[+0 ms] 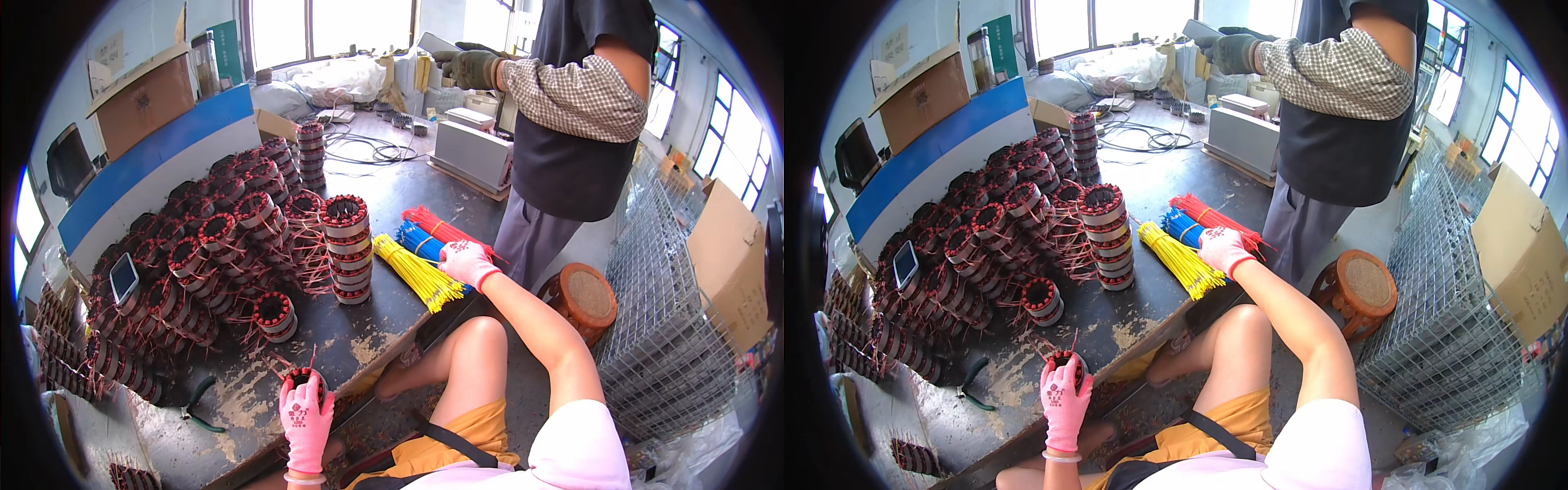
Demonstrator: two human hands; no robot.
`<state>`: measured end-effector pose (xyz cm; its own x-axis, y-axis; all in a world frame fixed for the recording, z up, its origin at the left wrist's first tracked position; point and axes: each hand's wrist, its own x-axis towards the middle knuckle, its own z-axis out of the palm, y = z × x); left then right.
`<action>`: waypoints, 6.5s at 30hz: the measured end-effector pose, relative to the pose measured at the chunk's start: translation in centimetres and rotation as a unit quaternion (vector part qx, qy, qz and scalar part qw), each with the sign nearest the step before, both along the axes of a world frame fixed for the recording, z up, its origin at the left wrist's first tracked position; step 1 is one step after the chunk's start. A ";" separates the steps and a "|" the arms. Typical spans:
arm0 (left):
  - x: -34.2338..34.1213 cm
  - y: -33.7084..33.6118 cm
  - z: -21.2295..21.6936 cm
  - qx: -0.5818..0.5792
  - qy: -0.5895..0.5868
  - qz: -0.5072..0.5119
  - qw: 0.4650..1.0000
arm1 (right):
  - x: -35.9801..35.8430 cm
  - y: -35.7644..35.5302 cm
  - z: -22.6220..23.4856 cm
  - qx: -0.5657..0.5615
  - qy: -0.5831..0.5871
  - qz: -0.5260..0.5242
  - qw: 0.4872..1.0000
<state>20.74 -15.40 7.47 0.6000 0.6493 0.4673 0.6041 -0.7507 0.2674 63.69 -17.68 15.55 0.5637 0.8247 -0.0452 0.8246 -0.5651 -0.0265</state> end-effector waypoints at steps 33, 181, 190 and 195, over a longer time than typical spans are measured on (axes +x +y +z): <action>5.3 -3.9 9.7 0.187 0.008 -0.275 0.943 | -17.4 -14.8 2.2 0.250 0.524 0.197 0.790; -0.7 1.7 0.6 -0.127 -0.142 0.149 0.970 | -23.7 4.2 -7.7 -0.009 0.729 0.138 0.671; -1.0 1.8 1.0 -0.139 -0.155 0.132 0.969 | -24.3 3.2 -7.8 -0.008 0.692 0.174 0.701; -1.0 2.0 1.0 -0.151 -0.132 0.117 0.973 | -24.6 3.9 -9.3 -0.002 0.721 0.152 0.677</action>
